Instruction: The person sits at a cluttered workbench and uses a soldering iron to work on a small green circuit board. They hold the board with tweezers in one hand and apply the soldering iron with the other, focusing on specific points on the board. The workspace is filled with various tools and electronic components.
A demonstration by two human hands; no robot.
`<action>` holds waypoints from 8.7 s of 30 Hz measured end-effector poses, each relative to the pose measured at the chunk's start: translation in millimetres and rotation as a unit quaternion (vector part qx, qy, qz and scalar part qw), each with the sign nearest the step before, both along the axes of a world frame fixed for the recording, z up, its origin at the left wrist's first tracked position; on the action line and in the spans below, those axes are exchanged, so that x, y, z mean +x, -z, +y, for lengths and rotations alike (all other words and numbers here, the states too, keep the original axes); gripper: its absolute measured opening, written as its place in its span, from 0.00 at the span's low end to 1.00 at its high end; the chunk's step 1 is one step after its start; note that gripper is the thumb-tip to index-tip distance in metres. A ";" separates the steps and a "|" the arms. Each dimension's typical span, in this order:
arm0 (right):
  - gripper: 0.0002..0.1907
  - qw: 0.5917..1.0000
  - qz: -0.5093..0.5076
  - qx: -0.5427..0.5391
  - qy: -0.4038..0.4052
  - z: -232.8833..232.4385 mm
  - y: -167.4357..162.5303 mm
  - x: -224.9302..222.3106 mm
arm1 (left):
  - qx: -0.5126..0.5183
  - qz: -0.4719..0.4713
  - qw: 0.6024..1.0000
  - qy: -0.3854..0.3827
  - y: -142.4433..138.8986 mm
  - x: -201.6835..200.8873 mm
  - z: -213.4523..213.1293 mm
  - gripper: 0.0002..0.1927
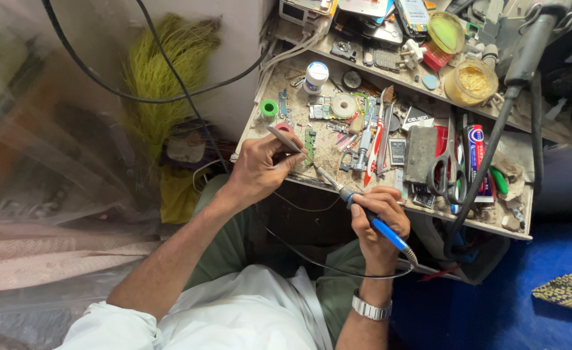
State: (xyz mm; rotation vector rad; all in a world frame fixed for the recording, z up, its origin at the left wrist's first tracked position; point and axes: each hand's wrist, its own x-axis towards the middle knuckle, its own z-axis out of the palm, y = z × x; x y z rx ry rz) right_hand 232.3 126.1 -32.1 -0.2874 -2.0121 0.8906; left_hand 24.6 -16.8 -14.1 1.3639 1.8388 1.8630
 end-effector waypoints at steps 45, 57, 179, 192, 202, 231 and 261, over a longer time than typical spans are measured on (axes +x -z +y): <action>0.09 1.000 -0.002 -0.005 -0.022 10.6 -0.1 10.1 | 0.008 0.013 1.000 0.005 0.6 7.8 8.8 0.06; 0.08 1.000 0.000 -0.006 -0.009 11.6 2.4 10.9 | 0.015 -0.005 1.000 0.009 4.0 9.2 9.1 0.06; 0.09 1.000 0.002 0.003 -0.001 -6.9 1.3 12.9 | -0.004 -0.049 0.998 0.032 -1.1 7.8 -8.2 0.06; 0.10 1.000 0.000 0.008 -0.006 -4.9 5.4 13.4 | 0.004 -0.076 0.997 0.025 -0.4 9.9 -9.1 0.05; 0.10 1.000 -0.001 0.026 -0.006 -9.1 2.1 9.8 | -0.008 -0.072 0.997 0.001 4.4 9.7 -9.2 0.07; 0.07 0.989 0.011 0.109 0.095 -57.4 2.9 6.8 | 0.037 0.005 0.999 -0.021 -1.5 16.9 -11.1 0.07; 0.08 0.989 0.000 0.105 0.104 -60.0 -2.0 9.1 | 0.020 0.026 0.999 -0.036 -1.4 17.8 -10.0 0.07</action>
